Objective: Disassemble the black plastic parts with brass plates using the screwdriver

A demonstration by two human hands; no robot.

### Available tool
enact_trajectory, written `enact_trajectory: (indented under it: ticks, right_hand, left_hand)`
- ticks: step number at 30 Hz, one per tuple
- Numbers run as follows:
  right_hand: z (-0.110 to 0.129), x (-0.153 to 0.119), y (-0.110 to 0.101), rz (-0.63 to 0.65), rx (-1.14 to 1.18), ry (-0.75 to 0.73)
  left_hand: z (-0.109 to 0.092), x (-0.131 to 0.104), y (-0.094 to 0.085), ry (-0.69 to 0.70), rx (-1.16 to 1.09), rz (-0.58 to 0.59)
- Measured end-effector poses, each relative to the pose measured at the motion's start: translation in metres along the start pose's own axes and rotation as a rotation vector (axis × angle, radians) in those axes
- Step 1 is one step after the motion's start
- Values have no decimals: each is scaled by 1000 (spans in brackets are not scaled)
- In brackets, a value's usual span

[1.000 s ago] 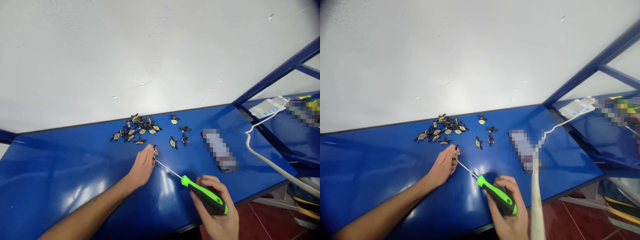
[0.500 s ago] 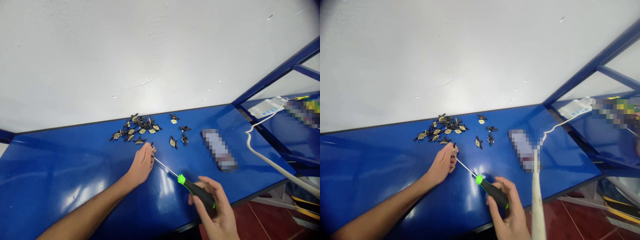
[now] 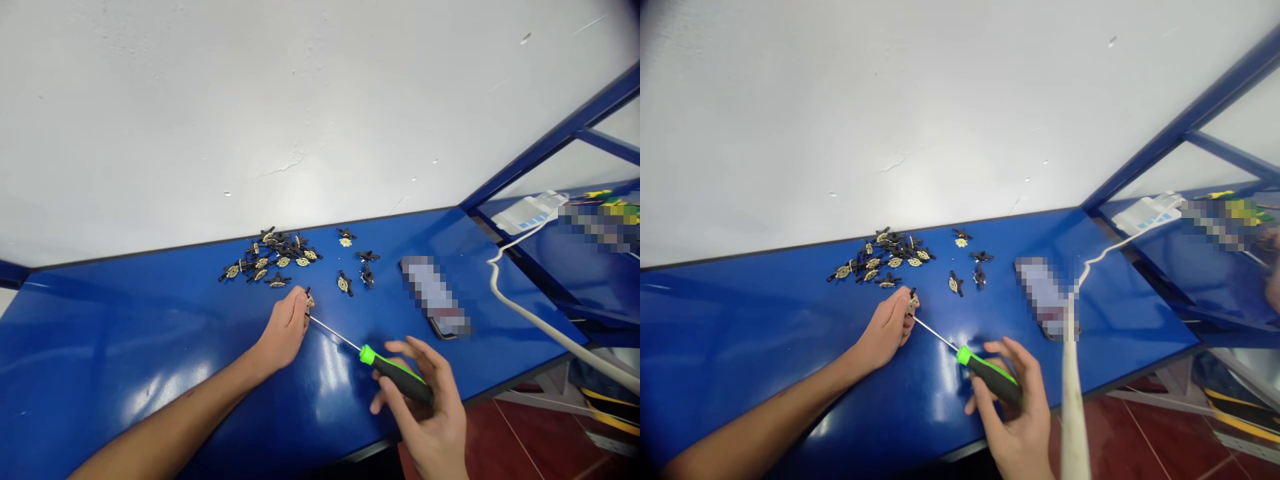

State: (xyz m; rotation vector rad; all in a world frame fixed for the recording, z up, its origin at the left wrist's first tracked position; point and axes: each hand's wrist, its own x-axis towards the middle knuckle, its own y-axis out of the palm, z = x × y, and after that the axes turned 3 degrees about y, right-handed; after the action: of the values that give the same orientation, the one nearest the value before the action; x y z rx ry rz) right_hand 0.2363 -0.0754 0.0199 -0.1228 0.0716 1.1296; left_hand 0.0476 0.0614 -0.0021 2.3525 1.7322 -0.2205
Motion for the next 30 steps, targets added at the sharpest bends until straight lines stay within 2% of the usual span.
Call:
enact_trajectory:
  ticks: [2,4,7,9,12,13,15,17,19,23,25,27,30]
  right_hand:
    - [-6,0,-4,66,6,150]
    - [-9,1,-6,61,-41,180]
    - [-8,2,-5,-61,-139,-52]
    - [-5,2,-3,-50,-101,-96]
    - [-3,1,0,72,-7,152]
    - [-3,1,1,75,-10,200]
    - [-2,1,5,5,-49,148]
    - [0,3,10,-73,-19,4]
    - [1,6,14,-97,46,-31]
    - [-4,10,19,7,52,225]
    - [-9,11,19,30,0,262]
    - [-13,13,18,12,-24,195]
    - [-16,15,15,-76,-1,-9]
  left_hand:
    - [-1,0,0,1,6,6]
    - [-1,0,0,4,9,8]
    - [-1,0,-1,11,13,10]
    - [1,1,-1,14,14,11]
    - [4,2,-2,14,6,8]
    - [5,2,-2,12,1,7]
    - [5,3,-2,7,-11,5]
    - [3,4,-1,1,-22,4]
    - [1,5,0,-4,-30,4]
    - [-1,6,0,-2,-39,5]
    - [-1,7,-1,-1,-44,5]
    - [0,8,-1,0,-45,3]
    - [1,8,-1,7,-29,-2]
